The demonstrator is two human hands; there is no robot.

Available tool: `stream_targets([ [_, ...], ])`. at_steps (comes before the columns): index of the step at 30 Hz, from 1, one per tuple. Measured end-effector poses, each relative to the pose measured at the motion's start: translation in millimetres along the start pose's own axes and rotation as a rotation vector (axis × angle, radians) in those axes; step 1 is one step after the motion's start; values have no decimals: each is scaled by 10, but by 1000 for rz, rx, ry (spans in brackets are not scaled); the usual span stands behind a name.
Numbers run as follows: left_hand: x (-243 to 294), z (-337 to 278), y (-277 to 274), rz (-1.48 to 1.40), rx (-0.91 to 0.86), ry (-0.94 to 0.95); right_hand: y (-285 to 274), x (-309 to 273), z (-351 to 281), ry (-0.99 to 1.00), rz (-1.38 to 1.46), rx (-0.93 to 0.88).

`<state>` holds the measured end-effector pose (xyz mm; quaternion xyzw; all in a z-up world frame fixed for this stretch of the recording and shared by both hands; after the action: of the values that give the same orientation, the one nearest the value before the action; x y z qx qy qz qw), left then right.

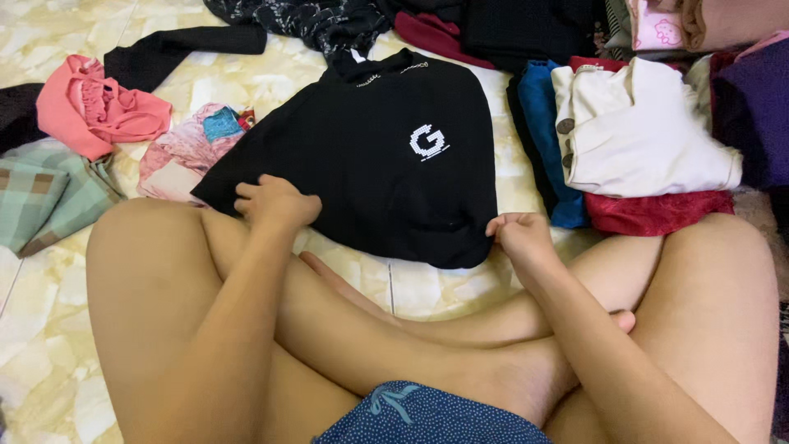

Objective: The person folds a white top, a black t-shirt, and a pair of black shorts by hand while sitting on the floor.

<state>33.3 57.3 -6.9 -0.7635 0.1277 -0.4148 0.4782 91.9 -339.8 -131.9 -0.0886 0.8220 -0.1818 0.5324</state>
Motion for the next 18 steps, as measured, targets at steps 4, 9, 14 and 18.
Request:
stream_targets([
  [4, 45, 24, -166, 319, 157, 83, -127, 152, 318, 82, -57, 238],
  [9, -291, 644, -76, 383, 191, 114, -495, -158, -154, 65, 114, 454],
  [14, -428, 967, 142, 330, 138, 343, -539, -754, -795, -260, -35, 544],
  [18, 381, -420, 437, -314, -447, 419, -143, -905, -987, -152, 369, 173],
])
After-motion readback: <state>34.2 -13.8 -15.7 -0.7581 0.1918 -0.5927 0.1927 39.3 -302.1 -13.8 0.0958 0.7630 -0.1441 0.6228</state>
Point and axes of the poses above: each hand's wrist, its own z-axis towards the middle knuckle, its own y-axis out of the palm, x = y × z, the point moved 5 cm from there along z, towards the middle knuckle, and after that the axes turned 9 degrees about y, right-handed, at the moved point
